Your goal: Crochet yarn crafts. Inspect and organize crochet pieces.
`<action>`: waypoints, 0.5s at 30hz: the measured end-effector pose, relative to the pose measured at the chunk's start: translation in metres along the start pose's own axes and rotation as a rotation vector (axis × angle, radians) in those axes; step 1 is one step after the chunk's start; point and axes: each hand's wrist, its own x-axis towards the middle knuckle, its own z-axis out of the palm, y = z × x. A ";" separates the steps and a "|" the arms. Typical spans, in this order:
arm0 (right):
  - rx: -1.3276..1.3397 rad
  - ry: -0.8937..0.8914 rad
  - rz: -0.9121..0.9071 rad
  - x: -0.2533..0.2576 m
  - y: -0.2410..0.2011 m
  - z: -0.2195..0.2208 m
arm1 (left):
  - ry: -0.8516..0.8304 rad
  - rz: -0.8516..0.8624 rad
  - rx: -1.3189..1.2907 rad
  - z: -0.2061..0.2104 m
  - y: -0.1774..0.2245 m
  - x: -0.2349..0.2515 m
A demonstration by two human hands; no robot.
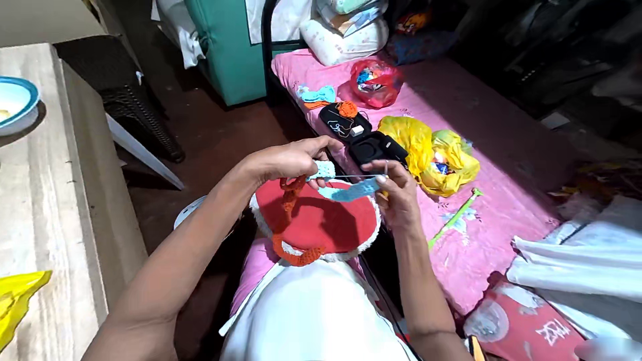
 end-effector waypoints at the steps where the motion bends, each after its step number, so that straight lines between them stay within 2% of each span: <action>1: 0.037 -0.042 0.008 0.004 -0.005 0.013 | -0.010 -0.005 0.008 0.002 0.006 0.001; 5: 0.067 -0.146 0.124 0.018 -0.025 0.052 | -0.039 0.085 0.040 0.004 0.020 0.002; 9: 0.031 -0.171 0.154 0.026 -0.028 0.055 | 0.122 0.152 0.144 -0.003 0.018 -0.004; 12: 0.061 -0.093 0.100 0.023 -0.026 0.047 | 0.175 0.074 0.237 -0.003 -0.005 -0.006; 15: 0.072 -0.030 0.074 0.018 -0.021 0.038 | 0.149 -0.010 0.159 0.000 -0.031 -0.008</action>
